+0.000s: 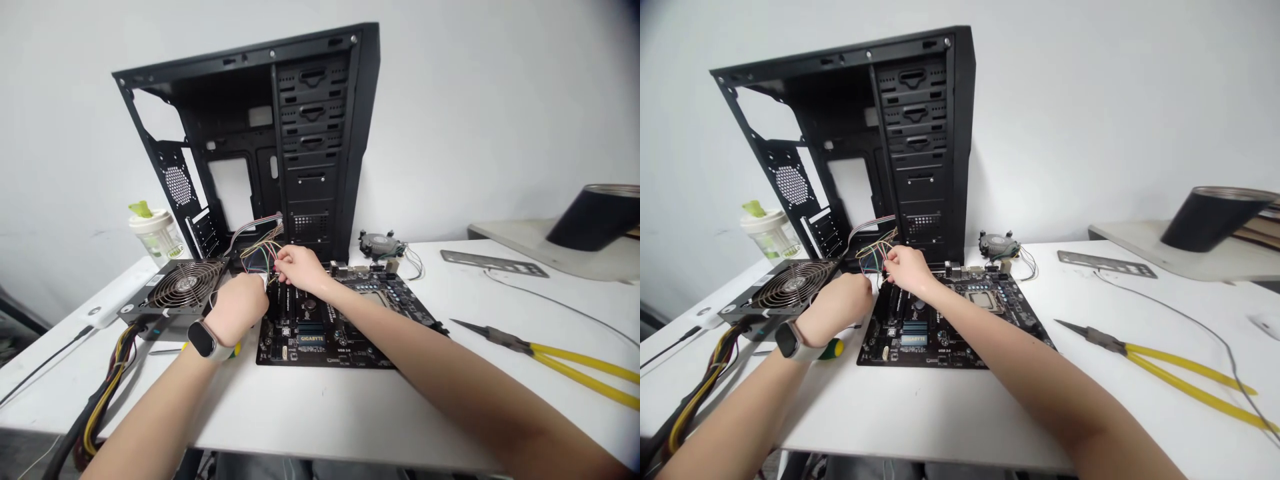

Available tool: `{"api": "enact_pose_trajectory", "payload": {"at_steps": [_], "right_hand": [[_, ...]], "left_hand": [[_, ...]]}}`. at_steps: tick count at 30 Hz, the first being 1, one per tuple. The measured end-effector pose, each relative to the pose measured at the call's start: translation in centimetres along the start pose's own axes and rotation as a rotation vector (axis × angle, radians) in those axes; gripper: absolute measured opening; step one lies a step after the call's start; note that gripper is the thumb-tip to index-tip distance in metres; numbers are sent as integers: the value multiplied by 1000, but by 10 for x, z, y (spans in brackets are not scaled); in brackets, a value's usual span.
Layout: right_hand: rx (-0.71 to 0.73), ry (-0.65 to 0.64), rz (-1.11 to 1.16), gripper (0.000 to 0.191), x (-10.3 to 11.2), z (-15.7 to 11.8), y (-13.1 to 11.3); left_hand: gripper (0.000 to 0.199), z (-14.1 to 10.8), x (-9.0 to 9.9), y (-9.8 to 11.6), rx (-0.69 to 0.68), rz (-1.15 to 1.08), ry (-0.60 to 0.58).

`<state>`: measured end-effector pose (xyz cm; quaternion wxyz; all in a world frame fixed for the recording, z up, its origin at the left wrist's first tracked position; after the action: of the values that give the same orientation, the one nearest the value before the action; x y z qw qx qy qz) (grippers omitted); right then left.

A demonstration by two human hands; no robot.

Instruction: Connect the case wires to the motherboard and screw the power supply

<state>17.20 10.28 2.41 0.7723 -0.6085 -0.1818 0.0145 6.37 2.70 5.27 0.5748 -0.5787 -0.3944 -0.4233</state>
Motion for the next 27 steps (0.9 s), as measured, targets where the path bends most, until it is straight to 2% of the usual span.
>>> {"api": "enact_pose_trajectory", "payload": {"at_steps": [4,8,16,21,23,27], "right_hand": [[-119,-11,162,15,-3,2,1],[-184,-52,235,16,-5,-4,-7],[-237,-247,137,27,-5,-12,-9],[-221,-416,141,37,-8,-17,-10],[-211,-400,145,35,-7,-15,-11],[-206,-202,139,37,3,-6,-11]], "left_hand": [[36,5,-4,-4,-2,-18,20],[35,9,-8,-5,-15,-35,18],[32,6,0,-8,-44,-67,-12],[35,7,0,-7,-85,-78,-2],[35,8,-1,-7,-82,-85,7],[36,8,-2,-9,-20,-99,8]]}}
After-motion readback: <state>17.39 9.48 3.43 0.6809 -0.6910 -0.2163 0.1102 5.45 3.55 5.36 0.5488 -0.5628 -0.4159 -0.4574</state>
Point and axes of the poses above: each hand's wrist, its own z-axis towards the middle knuckle, its own x-axis out of the back of the hand, y = z × x, the point moved 3 cm from there along z, towards the middle knuckle, and after that the axes turned 11 degrees about z, right-handed, at the moved point
